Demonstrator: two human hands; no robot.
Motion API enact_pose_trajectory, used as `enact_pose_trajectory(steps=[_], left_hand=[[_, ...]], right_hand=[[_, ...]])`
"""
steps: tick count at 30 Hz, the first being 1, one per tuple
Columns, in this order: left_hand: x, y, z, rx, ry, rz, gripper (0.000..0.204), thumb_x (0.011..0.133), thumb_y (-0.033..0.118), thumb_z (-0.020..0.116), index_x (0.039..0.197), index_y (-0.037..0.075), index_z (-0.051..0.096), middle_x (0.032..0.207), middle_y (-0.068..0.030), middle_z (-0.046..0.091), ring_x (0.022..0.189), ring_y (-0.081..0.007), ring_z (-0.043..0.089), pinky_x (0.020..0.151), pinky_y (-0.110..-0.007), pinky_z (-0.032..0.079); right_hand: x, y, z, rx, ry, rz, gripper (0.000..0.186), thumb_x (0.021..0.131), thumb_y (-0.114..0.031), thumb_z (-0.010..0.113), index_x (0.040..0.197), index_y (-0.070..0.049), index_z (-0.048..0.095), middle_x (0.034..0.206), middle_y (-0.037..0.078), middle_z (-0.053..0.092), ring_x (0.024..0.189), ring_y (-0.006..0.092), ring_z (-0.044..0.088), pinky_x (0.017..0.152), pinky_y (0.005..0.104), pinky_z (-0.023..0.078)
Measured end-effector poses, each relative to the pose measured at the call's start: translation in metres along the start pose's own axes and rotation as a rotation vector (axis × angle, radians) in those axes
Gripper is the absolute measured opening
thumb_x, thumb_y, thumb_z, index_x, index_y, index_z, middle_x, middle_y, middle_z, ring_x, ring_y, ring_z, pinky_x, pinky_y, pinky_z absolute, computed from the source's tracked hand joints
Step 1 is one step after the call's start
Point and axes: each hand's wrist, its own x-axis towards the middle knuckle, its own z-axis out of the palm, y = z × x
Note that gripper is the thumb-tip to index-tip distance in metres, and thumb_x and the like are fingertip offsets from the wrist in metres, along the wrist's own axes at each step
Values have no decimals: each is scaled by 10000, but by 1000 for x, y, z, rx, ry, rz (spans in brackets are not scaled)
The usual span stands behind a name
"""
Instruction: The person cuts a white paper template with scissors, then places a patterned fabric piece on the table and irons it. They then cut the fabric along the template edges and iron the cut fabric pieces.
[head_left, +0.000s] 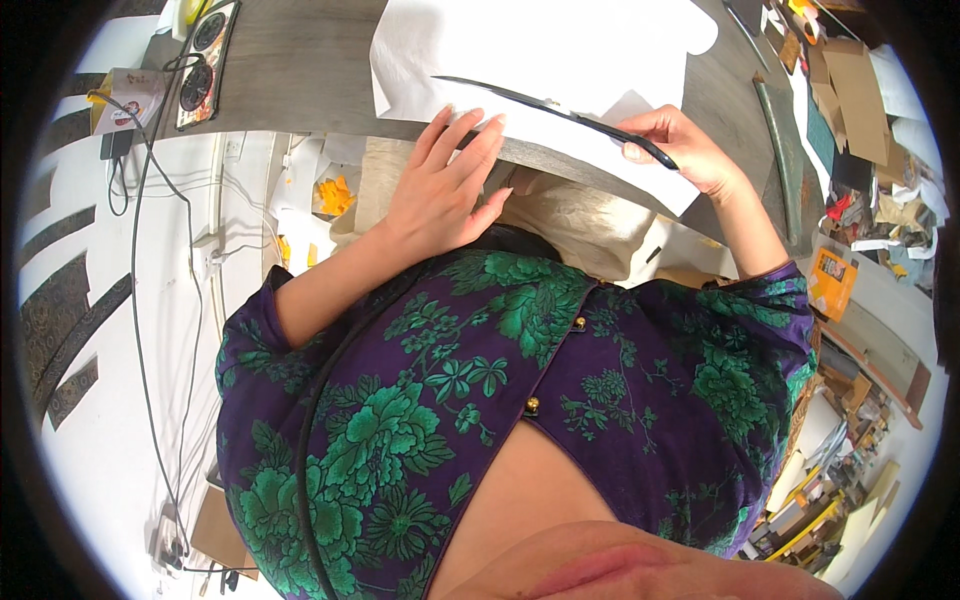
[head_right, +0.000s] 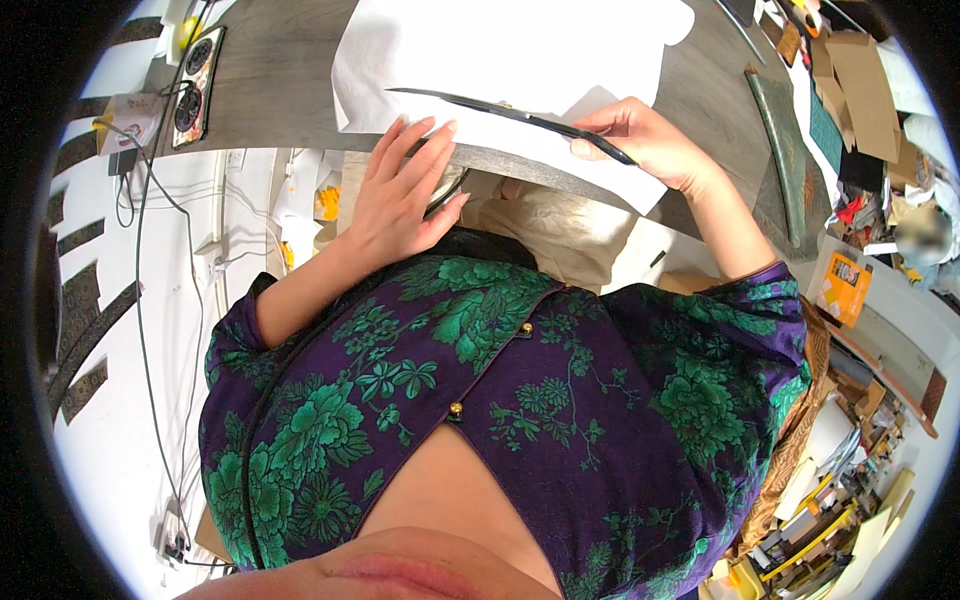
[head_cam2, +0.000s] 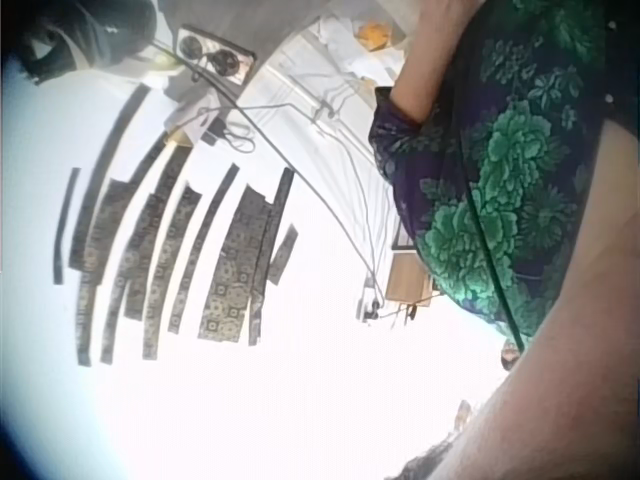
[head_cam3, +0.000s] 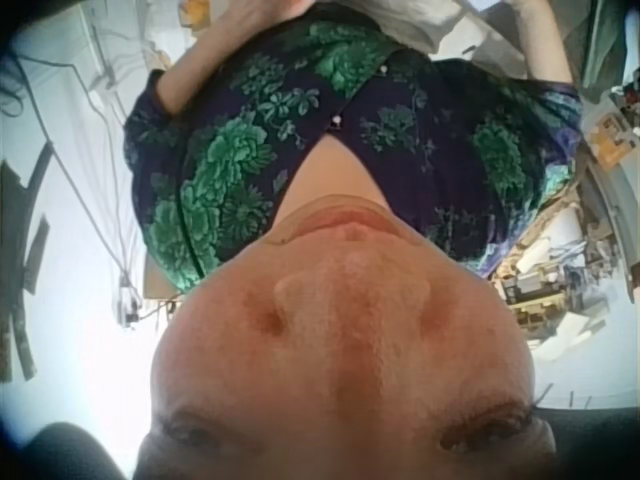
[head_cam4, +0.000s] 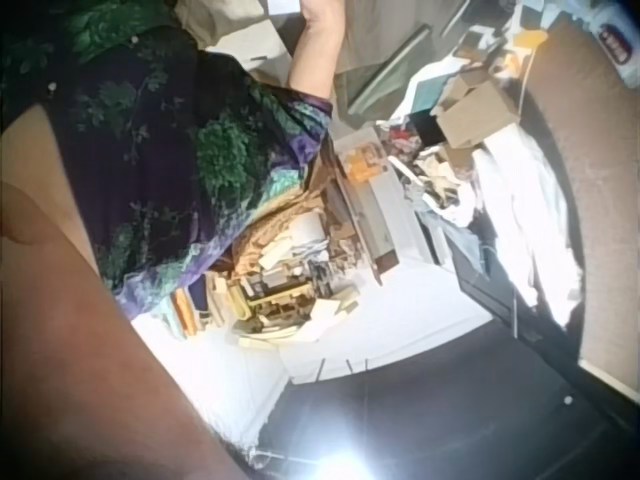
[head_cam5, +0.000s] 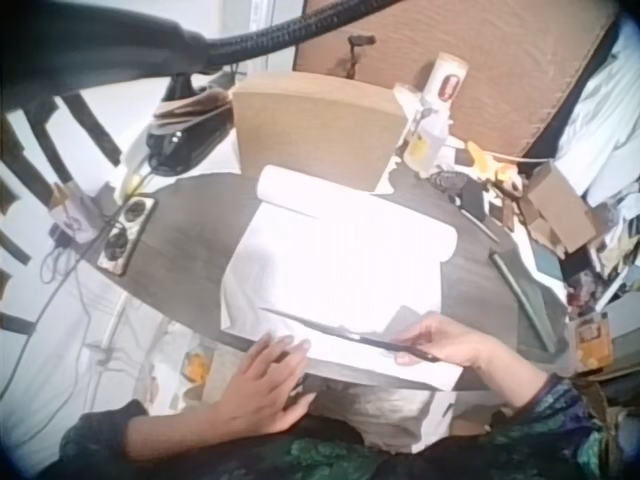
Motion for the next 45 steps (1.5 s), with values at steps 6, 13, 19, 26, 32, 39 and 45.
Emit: enact_pose_trajectory(steps=[6, 13, 19, 26, 32, 39, 45], left_hand=[[-4, -2, 2, -30, 11, -14, 619, 830, 257, 775, 1316, -82, 599, 1492, -151, 524, 1387, -345, 456, 1206, -549, 304], [-3, -1, 1, -44, 9, -26, 633, 835, 274, 767, 1329, -82, 593, 1490, -145, 530, 1386, -340, 455, 1210, -544, 296], [-3, 1, -1, -51, 4, -30, 639, 840, 295, 756, 1333, -77, 593, 1491, -137, 531, 1380, -334, 453, 1209, -541, 295], [-4, 1, -1, -66, 3, -29, 636, 835, 293, 751, 1335, -68, 597, 1487, -123, 531, 1382, -330, 443, 1211, -541, 290], [-3, 4, -2, -81, 1, -37, 633, 827, 287, 755, 1335, -60, 604, 1481, -116, 538, 1376, -332, 444, 1213, -541, 291], [-3, 6, -1, -100, 21, -26, 602, 815, 271, 762, 1298, -63, 629, 1464, -113, 556, 1353, -330, 465, 1202, -544, 312], [-10, 6, -11, -45, 60, -35, 576, 805, 231, 775, 1275, -69, 631, 1468, -120, 554, 1350, -339, 482, 1179, -555, 346]], right_hand=[[1, 1, -1, -44, -9, 6, 460, 883, -302, 842, 1190, 27, 746, 968, 47, 760, 856, 82, 658, 824, 240, 551], [14, -7, 12, -71, 10, -38, 501, 881, -406, 834, 1160, 5, 768, 750, -56, 629, 605, 3, 441, 510, 195, 297], [30, -9, 16, -97, -5, -70, 461, 888, -388, 830, 1132, 0, 779, 720, -60, 615, 577, 15, 430, 501, 201, 296], [35, -9, 18, -101, -19, -112, 420, 903, -347, 822, 1151, -12, 778, 724, -67, 619, 575, 13, 422, 496, 204, 301], [47, -29, 31, -76, -47, -9, 383, 916, -298, 811, 1173, -17, 771, 780, -58, 650, 633, 8, 466, 540, 186, 340], [48, -31, 33, -80, -56, -19, 381, 901, -269, 824, 1173, -8, 769, 790, -45, 683, 643, 23, 514, 551, 198, 405], [38, -39, 26, -150, -82, -158, 391, 904, -164, 803, 1237, 23, 722, 966, 29, 736, 867, 82, 651, 797, 243, 551]])
